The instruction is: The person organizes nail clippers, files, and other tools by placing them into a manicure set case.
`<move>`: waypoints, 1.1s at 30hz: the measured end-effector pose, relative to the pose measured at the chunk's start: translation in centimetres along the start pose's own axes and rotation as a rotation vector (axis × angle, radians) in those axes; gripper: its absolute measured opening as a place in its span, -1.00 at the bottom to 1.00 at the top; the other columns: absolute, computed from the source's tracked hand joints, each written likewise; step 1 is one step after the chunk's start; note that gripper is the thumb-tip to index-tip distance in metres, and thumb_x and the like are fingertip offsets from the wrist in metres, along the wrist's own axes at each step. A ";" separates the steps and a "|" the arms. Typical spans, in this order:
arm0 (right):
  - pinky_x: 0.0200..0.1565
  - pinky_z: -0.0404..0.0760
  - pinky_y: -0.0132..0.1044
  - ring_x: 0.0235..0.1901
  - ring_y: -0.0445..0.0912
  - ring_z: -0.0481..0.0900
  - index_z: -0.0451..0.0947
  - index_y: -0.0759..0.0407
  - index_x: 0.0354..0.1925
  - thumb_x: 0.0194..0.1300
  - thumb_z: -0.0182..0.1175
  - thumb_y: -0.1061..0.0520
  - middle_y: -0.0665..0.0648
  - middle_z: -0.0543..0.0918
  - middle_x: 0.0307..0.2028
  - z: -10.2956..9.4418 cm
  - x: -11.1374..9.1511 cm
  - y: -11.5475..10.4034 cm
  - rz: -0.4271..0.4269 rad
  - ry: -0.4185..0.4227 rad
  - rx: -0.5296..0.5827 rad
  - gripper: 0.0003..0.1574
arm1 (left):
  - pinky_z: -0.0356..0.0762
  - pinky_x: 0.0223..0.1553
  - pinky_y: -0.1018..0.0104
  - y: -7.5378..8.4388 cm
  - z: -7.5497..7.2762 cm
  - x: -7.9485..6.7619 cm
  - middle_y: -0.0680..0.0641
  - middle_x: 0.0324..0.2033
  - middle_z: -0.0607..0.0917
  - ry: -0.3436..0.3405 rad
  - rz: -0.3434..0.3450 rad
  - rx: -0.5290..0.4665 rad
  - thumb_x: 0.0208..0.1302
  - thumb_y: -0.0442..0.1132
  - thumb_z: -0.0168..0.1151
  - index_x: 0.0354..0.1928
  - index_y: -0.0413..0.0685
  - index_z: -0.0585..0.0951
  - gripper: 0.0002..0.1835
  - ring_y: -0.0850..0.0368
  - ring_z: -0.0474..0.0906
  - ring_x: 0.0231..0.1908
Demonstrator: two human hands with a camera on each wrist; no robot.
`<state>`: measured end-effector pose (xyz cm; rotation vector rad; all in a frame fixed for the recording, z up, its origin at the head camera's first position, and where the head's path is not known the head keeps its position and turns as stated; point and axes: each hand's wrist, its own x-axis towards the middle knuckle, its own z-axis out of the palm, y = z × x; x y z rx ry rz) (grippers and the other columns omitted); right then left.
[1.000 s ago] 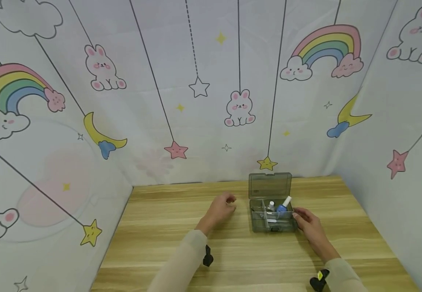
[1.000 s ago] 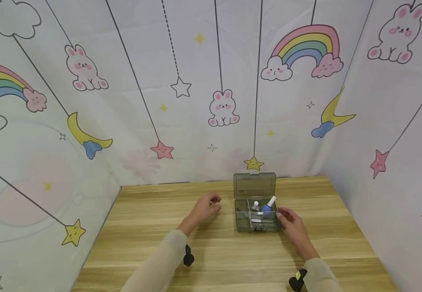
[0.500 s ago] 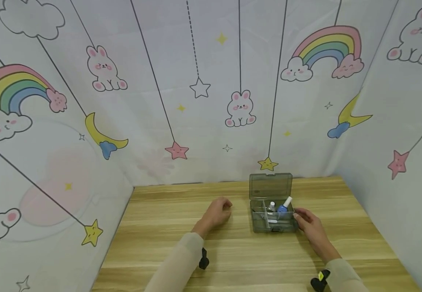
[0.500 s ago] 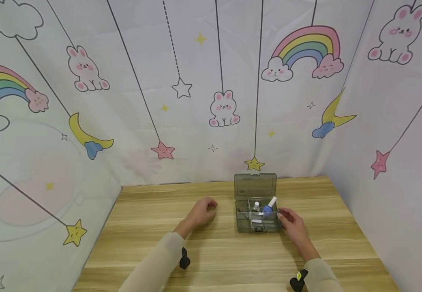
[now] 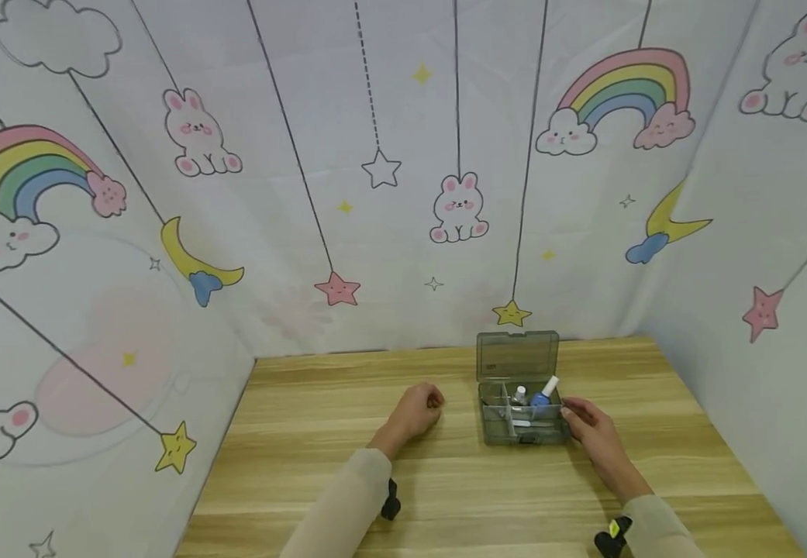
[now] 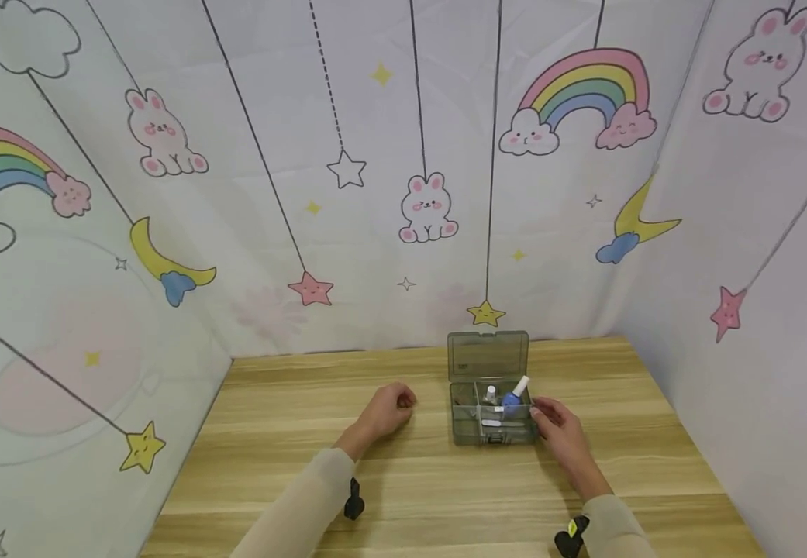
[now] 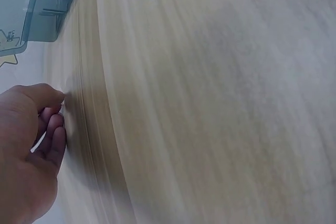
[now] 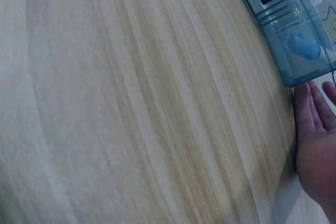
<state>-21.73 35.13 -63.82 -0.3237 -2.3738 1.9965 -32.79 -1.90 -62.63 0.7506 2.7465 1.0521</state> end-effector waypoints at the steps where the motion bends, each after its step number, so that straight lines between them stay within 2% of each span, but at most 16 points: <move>1: 0.05 0.56 -0.51 0.05 -0.49 0.47 0.28 0.31 0.54 0.63 0.15 -0.14 0.36 0.40 0.44 0.0 0.0 0.0 0.005 0.002 0.003 -0.21 | 0.62 -0.14 0.29 0.0 0.1 0.0 0.02 -0.26 0.67 -0.002 0.003 0.001 0.36 -0.44 0.37 -0.14 -0.13 0.71 -0.89 0.19 0.57 -0.23; 7: 0.03 0.57 -0.52 0.05 -0.49 0.48 0.30 0.30 0.53 0.63 0.17 -0.13 0.31 0.44 0.42 0.1 -0.1 0.3 0.017 0.019 0.001 -0.22 | 0.60 -0.21 0.35 0.2 0.2 -0.3 0.04 -0.31 0.67 -0.014 0.009 0.004 0.40 -0.44 0.34 -0.18 -0.12 0.71 -0.91 0.24 0.55 -0.29; 15: 0.04 0.56 -0.52 0.04 -0.51 0.48 0.29 0.30 0.54 0.64 0.15 -0.12 0.36 0.39 0.46 0.2 -0.2 0.2 0.012 0.012 0.001 -0.23 | 0.59 -0.19 0.36 0.0 0.2 -0.4 0.07 -0.29 0.66 -0.024 -0.008 0.013 0.42 -0.42 0.32 -0.17 -0.09 0.70 -0.91 0.26 0.54 -0.27; 19: 0.04 0.56 -0.53 0.03 -0.51 0.48 0.29 0.31 0.54 0.64 0.15 -0.12 0.36 0.39 0.46 0.2 -0.3 0.0 0.015 0.011 0.002 -0.23 | 0.60 -0.19 0.37 0.3 0.3 -0.4 0.08 -0.30 0.66 -0.011 0.025 0.009 0.41 -0.41 0.32 -0.17 -0.10 0.70 -0.93 0.27 0.54 -0.28; 27: 0.04 0.56 -0.53 0.02 -0.52 0.47 0.29 0.31 0.53 0.63 0.15 -0.15 0.37 0.40 0.45 0.2 -0.2 -0.1 0.008 0.016 -0.013 -0.21 | 0.62 -0.18 0.39 3.3 -0.1 -0.1 0.11 -0.28 0.68 -0.006 0.089 -0.067 0.44 -0.38 0.25 -0.12 -0.16 0.73 -0.89 0.31 0.57 -0.28; 33: 0.04 0.55 -0.53 0.03 -0.52 0.46 0.29 0.31 0.53 0.64 0.15 -0.15 0.36 0.40 0.45 0.1 -0.1 -0.1 0.000 0.010 -0.020 -0.21 | 0.61 -0.18 0.43 5.4 0.2 0.3 0.13 -0.30 0.68 -0.004 0.130 -0.093 0.39 -0.40 0.27 -0.13 -0.16 0.74 -0.89 0.33 0.56 -0.28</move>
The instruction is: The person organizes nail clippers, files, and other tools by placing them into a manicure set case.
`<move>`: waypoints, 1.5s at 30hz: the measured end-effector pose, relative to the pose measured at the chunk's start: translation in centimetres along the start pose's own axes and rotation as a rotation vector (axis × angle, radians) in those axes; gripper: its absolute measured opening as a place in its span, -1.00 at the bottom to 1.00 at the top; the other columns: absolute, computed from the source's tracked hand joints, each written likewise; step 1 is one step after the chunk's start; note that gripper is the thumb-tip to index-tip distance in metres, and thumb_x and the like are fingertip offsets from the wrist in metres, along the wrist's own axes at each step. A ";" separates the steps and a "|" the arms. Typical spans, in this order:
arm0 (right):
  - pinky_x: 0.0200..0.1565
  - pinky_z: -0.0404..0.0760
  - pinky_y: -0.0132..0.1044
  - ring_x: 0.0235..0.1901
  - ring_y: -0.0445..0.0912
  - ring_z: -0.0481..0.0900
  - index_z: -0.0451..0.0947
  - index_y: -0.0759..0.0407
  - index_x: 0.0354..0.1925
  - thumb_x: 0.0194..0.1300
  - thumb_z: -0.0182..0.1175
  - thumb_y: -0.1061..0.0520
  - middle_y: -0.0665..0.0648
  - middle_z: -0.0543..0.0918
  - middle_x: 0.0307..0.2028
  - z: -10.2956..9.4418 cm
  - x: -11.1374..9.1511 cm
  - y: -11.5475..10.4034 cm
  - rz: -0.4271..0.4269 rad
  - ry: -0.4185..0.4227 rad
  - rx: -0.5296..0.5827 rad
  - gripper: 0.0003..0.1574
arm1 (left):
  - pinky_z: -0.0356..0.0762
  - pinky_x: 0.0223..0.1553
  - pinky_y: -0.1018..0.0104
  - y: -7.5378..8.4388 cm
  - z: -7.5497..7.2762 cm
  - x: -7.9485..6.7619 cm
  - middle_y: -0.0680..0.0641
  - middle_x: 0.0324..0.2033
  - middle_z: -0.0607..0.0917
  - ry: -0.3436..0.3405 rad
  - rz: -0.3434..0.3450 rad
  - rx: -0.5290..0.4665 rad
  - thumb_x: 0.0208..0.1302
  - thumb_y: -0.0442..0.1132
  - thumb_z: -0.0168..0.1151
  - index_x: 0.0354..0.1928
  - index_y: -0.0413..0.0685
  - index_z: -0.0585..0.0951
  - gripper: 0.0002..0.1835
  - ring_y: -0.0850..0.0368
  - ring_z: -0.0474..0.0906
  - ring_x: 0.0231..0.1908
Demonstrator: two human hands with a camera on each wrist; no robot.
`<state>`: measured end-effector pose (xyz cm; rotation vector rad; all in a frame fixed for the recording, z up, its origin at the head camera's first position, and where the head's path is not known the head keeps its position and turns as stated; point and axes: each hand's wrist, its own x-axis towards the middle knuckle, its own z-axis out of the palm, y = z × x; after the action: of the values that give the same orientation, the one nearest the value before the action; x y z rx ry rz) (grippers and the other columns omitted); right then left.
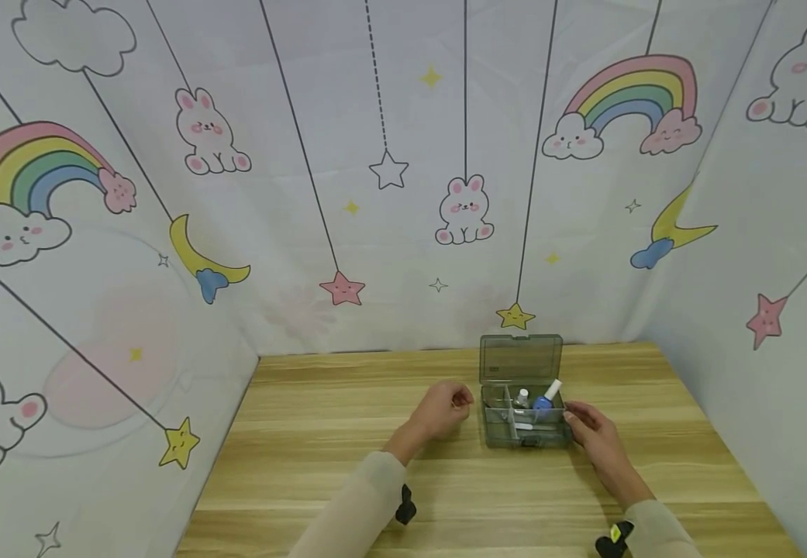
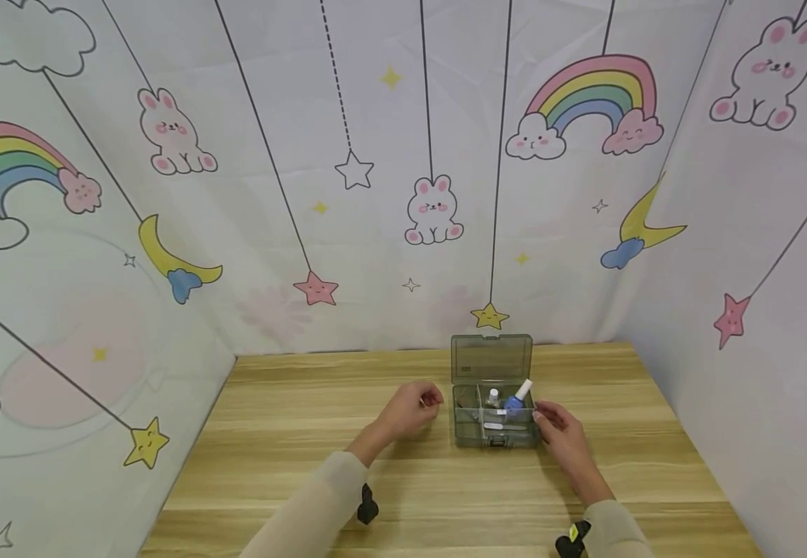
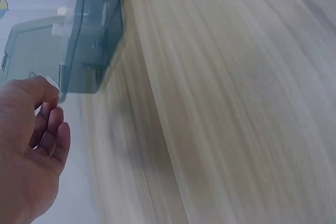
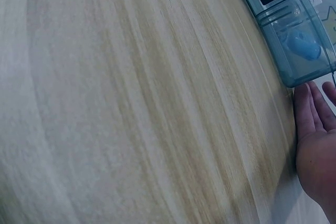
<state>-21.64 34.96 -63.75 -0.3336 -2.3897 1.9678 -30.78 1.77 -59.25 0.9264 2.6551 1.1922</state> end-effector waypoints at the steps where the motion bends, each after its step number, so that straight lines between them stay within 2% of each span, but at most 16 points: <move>1: 0.04 0.55 -0.53 0.03 -0.52 0.46 0.29 0.31 0.53 0.64 0.15 -0.15 0.36 0.40 0.45 0.0 0.0 0.0 -0.002 0.000 -0.001 -0.21 | 0.60 -0.18 0.44 0.3 0.1 0.1 0.13 -0.30 0.69 0.000 0.012 0.006 0.38 -0.40 0.29 -0.14 -0.15 0.74 -0.89 0.34 0.57 -0.28; 7: 0.04 0.53 -0.56 0.03 -0.54 0.46 0.30 0.32 0.53 0.64 0.14 -0.16 0.37 0.40 0.45 0.0 0.1 0.2 -0.013 0.002 -0.006 -0.21 | 0.60 -0.17 0.51 1.5 1.1 0.5 0.11 -0.27 0.71 -0.028 0.064 0.047 0.39 -0.41 0.33 -0.15 -0.13 0.74 -0.91 0.38 0.58 -0.26; 15: 0.04 0.53 -0.56 0.03 -0.54 0.45 0.30 0.32 0.53 0.63 0.15 -0.16 0.38 0.40 0.45 0.0 0.0 0.1 -0.015 0.005 -0.005 -0.20 | 0.59 -0.13 0.54 2.5 2.0 0.2 0.04 -0.19 0.73 -0.060 0.078 0.066 0.46 -0.38 0.29 -0.07 -0.19 0.75 -0.88 0.37 0.59 -0.21; 22: 0.02 0.54 -0.56 0.02 -0.53 0.47 0.32 0.34 0.51 0.63 0.16 -0.14 0.39 0.42 0.42 0.1 0.1 0.1 -0.032 0.015 -0.009 -0.23 | 0.59 -0.15 0.54 2.4 2.5 0.4 0.05 -0.20 0.72 -0.058 0.092 0.077 0.46 -0.37 0.30 -0.08 -0.19 0.75 -0.89 0.37 0.59 -0.23; 29: 0.03 0.54 -0.55 0.02 -0.53 0.46 0.30 0.33 0.52 0.64 0.15 -0.14 0.39 0.41 0.44 0.4 0.2 0.0 -0.012 0.003 -0.005 -0.22 | 0.58 -0.17 0.56 2.2 2.9 0.3 0.05 -0.22 0.69 -0.065 0.098 0.088 0.46 -0.37 0.31 -0.08 -0.18 0.75 -0.90 0.38 0.57 -0.24; 38: 0.04 0.56 -0.51 0.03 -0.50 0.47 0.28 0.31 0.54 0.63 0.16 -0.15 0.36 0.40 0.46 0.7 0.4 -0.1 0.010 -0.008 0.004 -0.20 | 0.57 -0.17 0.57 2.1 2.7 0.1 0.01 -0.21 0.69 -0.050 0.119 0.088 0.44 -0.37 0.34 -0.10 -0.17 0.74 -0.92 0.38 0.56 -0.24; 45: 0.03 0.56 -0.52 0.02 -0.52 0.47 0.29 0.32 0.53 0.64 0.13 -0.14 0.38 0.40 0.44 0.8 0.6 0.2 -0.010 -0.009 -0.001 -0.22 | 0.59 -0.08 0.50 2.2 1.6 -0.4 0.06 -0.13 0.70 -0.071 0.098 0.092 0.46 -0.30 0.37 -0.01 -0.14 0.75 -0.85 0.33 0.59 -0.15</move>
<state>-22.28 34.37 -64.18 -0.3130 -2.3927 1.9684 -28.85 3.71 -58.88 1.1042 2.6556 1.0416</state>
